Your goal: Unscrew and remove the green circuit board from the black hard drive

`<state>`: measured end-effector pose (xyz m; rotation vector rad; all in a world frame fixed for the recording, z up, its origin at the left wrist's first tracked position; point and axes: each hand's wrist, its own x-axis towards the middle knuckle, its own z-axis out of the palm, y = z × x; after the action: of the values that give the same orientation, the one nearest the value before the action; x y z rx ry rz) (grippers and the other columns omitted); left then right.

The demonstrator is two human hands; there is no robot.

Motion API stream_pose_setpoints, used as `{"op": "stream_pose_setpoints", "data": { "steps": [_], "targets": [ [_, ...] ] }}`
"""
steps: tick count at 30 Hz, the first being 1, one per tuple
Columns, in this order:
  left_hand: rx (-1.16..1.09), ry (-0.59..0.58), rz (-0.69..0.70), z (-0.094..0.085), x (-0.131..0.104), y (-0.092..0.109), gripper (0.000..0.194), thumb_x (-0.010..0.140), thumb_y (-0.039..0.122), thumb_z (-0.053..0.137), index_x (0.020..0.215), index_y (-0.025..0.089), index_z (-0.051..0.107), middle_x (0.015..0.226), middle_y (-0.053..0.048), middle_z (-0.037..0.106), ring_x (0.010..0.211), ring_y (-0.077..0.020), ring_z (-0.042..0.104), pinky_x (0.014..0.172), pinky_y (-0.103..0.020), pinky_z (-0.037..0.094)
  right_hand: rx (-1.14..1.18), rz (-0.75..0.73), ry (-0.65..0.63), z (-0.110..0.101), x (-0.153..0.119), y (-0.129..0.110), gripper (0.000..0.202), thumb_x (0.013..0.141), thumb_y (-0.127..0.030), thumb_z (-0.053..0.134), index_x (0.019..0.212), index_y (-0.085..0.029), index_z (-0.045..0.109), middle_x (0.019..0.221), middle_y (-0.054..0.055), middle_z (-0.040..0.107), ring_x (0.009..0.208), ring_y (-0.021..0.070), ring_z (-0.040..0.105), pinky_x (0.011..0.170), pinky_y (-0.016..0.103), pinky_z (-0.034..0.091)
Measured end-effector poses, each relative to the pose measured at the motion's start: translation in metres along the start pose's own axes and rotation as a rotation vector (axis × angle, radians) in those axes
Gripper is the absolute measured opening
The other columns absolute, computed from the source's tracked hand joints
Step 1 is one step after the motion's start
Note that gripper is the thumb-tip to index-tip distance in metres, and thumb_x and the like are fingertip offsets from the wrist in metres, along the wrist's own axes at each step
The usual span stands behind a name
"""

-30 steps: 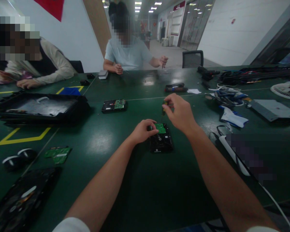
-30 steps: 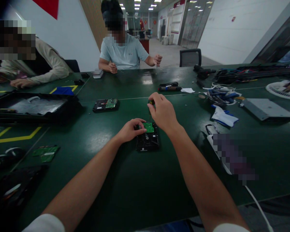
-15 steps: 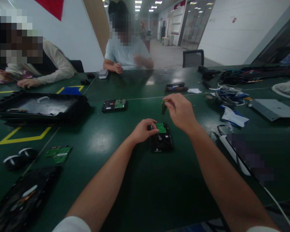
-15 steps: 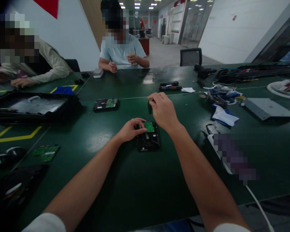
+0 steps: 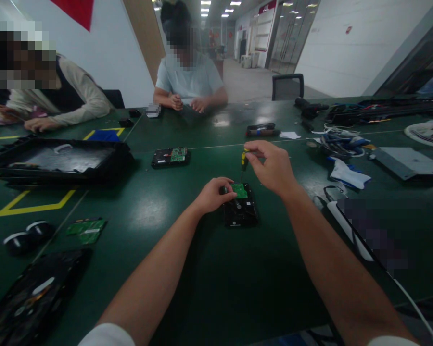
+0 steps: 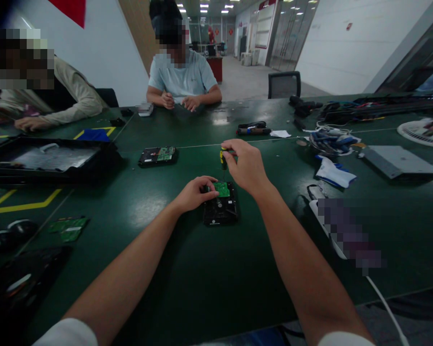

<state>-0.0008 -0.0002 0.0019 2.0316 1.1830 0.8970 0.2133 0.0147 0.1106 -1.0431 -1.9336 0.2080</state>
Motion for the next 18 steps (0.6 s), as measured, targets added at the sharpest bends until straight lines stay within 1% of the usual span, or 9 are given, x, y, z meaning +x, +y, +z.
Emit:
{"op": "stream_pose_setpoints", "data": {
  "steps": [4,8,10,14,18],
  "targets": [
    [0.003,0.001,0.004,0.0,-0.0001,0.0009,0.011,0.086,0.03,0.078,0.083,0.022,0.071,0.129,-0.006,0.071,0.111,-0.0248,0.066,0.103,-0.046,0.049,0.098,0.048,0.002,0.0014,0.0002,0.0004,0.015,0.092,-0.027,0.065,0.106,-0.025,0.068,0.104,0.005,0.077,0.095,0.023,0.074,0.09,0.042,0.06],
    [-0.001,0.006,0.003,0.0004,-0.0004,0.0012,0.012,0.086,0.03,0.079,0.082,0.022,0.071,0.128,-0.006,0.071,0.111,-0.0248,0.066,0.104,-0.047,0.049,0.044,0.046,0.017,0.0005,0.0012,0.0034,0.011,0.091,-0.03,0.067,0.1,-0.025,0.068,0.1,0.005,0.075,0.09,0.0223,0.072,0.086,0.042,0.06],
    [-0.007,0.006,0.012,0.0004,-0.0005,0.0014,0.012,0.087,0.03,0.078,0.082,0.022,0.071,0.128,-0.006,0.071,0.11,-0.0244,0.066,0.104,-0.047,0.048,0.0,0.02,0.023,-0.0003,0.0013,0.0041,0.01,0.09,-0.029,0.067,0.099,-0.024,0.069,0.101,0.006,0.074,0.091,0.0228,0.071,0.087,0.043,0.059],
    [-0.008,-0.001,-0.007,-0.0001,-0.0004,0.0024,0.012,0.087,0.03,0.078,0.083,0.021,0.071,0.13,-0.006,0.07,0.11,-0.0247,0.066,0.104,-0.047,0.049,0.002,-0.019,0.039,-0.0003,0.0004,0.0023,0.012,0.088,-0.024,0.066,0.1,-0.023,0.069,0.113,0.008,0.074,0.097,0.0243,0.07,0.088,0.044,0.059],
    [-0.005,-0.004,-0.009,-0.0006,-0.0001,0.0019,0.012,0.087,0.031,0.078,0.083,0.022,0.071,0.13,-0.006,0.071,0.112,-0.0255,0.066,0.104,-0.047,0.049,-0.026,-0.013,0.013,0.0,0.0,0.0014,0.016,0.09,-0.024,0.063,0.104,-0.024,0.069,0.108,0.007,0.075,0.095,0.025,0.07,0.091,0.046,0.057]
  ]
}}
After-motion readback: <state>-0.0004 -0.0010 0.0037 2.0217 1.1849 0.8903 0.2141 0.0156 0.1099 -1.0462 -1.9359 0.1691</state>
